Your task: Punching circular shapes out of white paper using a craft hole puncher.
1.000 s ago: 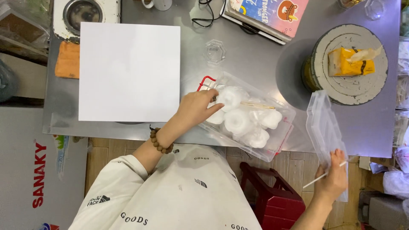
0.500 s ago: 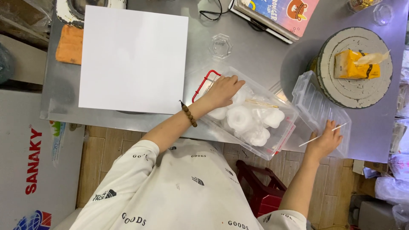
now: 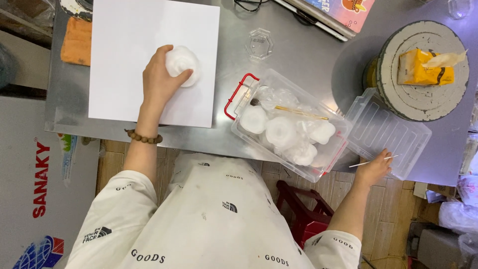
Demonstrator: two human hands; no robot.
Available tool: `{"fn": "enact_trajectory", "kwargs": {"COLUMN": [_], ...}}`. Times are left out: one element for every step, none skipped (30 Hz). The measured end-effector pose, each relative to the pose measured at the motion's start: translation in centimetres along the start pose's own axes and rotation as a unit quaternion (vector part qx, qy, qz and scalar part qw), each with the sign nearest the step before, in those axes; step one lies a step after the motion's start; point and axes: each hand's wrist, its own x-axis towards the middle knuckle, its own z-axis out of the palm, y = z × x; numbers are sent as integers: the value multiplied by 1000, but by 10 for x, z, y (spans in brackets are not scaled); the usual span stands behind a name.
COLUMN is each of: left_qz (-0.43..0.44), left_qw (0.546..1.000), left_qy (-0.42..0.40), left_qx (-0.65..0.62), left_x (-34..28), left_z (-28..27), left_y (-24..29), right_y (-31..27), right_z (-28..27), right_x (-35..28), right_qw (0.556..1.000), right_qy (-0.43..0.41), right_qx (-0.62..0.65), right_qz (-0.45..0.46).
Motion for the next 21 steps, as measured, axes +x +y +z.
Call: {"fn": "enact_trajectory", "kwargs": {"left_qz": [0,5,10,10,32,54,55,76,96,93,77,64,67,63,60,59,67,76,75,63,50], "left_qw": [1000,1000,1000,1000,999,998,998,997,995,996,997,997,997,995,993,993,990,987,987,989,991], "left_qy": [0,-1,-2,-2,-2,-3,-3,-9,-15,-15,-18,-19,-17,-24,-31,-30,-26,-22,-20,-4,11], "left_qx": [0,-14,-28,-29,-22,-14,-15,-7,1,2,19,35,36,67,99,99,121,143,143,134,124], "left_x": [-4,-10,-15,-19,-23,-26,-26,-27,-29,-28,-27,-21,-18,-18,-18,-19,-20,-19,-21,-24,-27], "left_z": [-1,-2,-3,2,6,11,13,15,16,13,10,6,2,-1,-4,-1,1,2,2,2,1], "left_y": [2,5,7,12,17,22,32,40,48,52,55,61,57,52,47,39,32,24,21,17,13], "right_y": [-9,-16,-24,-34,-45,-54,-72,-90,-108,-138,-167,-200,-230,-259,-287,-297,-306,-317,-317,-318,-320], "right_z": [-9,-20,-30,-43,-57,-70,-77,-83,-89,-92,-95,-96,-106,-117,-128,-135,-141,-148,-148,-147,-146], "right_x": [2,3,4,-2,-8,-15,-24,-32,-41,-53,-65,-74,-76,-81,-85,-83,-80,-77,-78,-78,-80], "right_qw": [1000,1000,1000,999,996,988,988,969,942,942,962,960,960,952,940,940,927,912,911,912,910], "right_qy": [0,14,29,30,64,99,100,141,181,179,101,26,29,-28,-84,-84,-61,-35,-34,-64,-94], "right_qx": [0,0,-1,-1,60,120,119,202,284,284,228,168,170,186,202,202,213,224,225,205,184], "right_qz": [0,-5,-10,-10,-3,4,5,7,9,7,-110,-223,-223,-242,-260,-262,-301,-341,-343,-351,-358]}}
